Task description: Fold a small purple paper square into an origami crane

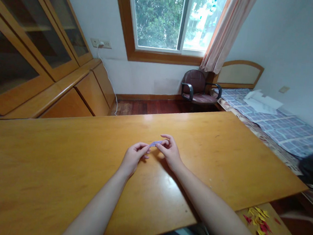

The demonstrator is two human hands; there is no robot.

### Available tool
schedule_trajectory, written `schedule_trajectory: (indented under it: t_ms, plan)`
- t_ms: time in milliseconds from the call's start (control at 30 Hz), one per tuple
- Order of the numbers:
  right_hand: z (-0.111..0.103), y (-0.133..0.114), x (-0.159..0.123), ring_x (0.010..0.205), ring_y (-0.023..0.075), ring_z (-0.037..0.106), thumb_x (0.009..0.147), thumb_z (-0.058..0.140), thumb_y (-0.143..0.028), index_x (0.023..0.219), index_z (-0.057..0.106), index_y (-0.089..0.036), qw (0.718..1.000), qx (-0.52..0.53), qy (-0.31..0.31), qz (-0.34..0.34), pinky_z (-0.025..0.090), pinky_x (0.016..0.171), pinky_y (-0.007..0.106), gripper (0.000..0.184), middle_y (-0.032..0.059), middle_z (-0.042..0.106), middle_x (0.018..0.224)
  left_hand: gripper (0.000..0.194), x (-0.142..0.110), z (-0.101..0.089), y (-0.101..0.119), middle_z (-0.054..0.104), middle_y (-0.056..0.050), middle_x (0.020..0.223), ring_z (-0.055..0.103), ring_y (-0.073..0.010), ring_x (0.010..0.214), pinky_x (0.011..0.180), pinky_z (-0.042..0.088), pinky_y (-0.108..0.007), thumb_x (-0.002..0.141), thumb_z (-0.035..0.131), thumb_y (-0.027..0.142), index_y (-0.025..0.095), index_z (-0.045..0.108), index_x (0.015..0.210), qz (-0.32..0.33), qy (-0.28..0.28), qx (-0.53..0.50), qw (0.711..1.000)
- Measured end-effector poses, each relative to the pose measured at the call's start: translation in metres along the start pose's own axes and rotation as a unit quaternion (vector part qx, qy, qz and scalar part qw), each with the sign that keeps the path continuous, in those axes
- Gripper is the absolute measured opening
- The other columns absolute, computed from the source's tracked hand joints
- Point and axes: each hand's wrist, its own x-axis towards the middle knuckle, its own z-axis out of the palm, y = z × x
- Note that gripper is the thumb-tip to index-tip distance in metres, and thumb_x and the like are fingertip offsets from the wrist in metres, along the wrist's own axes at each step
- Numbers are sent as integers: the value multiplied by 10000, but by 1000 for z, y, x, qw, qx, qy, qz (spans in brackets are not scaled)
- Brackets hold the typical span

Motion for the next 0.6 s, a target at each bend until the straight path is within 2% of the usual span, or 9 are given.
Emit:
schedule_trajectory:
  t_ms: [133,267,467,600]
  plan:
    - [1,2,1,702,157,622,680,823,-359,1072,568,-235,999,14,-16,27,487,715,292,484,-50,636,707,393,1,0,2,664,-25,731,624,-148,685,556,505,-219,616,827,471,147,694,794,17,26,-9,999]
    - [0,1,1,706,153,623,683,819,-341,1044,582,-232,999,24,-8,28,480,716,284,445,-46,644,718,406,-1,2,3,694,-47,791,642,-163,731,599,528,-237,623,828,473,149,706,834,14,11,-9,1000]
    - [0,3,0,728,156,625,706,810,-325,1054,603,-229,999,21,-23,30,469,723,284,416,-37,654,738,343,-1,2,0,700,-37,779,596,-120,626,586,489,-226,658,819,421,147,718,839,22,-9,15,1000]
    - [-2,5,-2,733,153,617,729,799,-347,1032,625,-220,998,-1,-49,31,459,715,278,372,-29,663,762,298,-1,2,-1,690,-29,749,586,-114,623,590,475,-218,680,803,400,146,715,809,30,-5,6,1000]
